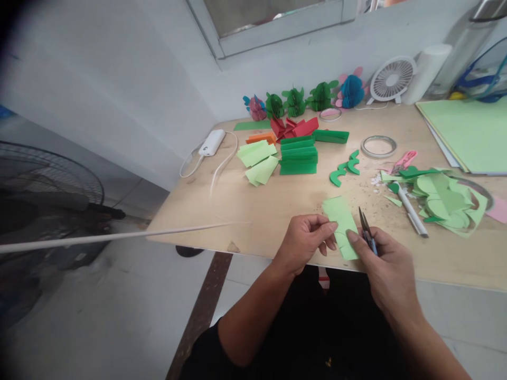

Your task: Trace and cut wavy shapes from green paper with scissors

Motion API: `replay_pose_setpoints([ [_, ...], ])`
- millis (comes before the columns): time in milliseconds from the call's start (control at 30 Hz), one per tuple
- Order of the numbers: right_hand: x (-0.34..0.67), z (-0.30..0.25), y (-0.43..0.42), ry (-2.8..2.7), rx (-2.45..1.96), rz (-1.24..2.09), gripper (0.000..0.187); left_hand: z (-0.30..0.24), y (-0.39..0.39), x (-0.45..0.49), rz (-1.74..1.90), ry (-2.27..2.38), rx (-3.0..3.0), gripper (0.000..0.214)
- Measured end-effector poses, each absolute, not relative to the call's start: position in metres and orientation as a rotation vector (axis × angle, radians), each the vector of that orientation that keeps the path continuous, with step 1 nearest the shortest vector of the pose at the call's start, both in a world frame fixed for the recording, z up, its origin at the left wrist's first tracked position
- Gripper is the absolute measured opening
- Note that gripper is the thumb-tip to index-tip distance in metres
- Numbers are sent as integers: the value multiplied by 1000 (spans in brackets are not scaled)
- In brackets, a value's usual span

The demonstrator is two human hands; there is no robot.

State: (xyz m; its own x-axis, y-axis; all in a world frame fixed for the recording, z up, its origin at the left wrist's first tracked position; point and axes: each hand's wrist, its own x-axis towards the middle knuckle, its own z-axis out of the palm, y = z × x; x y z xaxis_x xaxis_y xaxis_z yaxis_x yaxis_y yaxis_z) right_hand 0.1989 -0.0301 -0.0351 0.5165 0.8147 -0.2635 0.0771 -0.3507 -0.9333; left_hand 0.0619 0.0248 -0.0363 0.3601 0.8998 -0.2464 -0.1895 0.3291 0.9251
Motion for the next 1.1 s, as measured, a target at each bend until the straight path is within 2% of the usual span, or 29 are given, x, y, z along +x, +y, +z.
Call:
replay_pose_setpoints([
  [433, 202, -43, -31, -768, -1743, 977, 34, -37, 27, 59, 805, 883, 898, 38],
  [1100, 200, -38, -36, -827, -1706, 1023, 32, -37, 24, 58, 813, 861, 899, 34],
])
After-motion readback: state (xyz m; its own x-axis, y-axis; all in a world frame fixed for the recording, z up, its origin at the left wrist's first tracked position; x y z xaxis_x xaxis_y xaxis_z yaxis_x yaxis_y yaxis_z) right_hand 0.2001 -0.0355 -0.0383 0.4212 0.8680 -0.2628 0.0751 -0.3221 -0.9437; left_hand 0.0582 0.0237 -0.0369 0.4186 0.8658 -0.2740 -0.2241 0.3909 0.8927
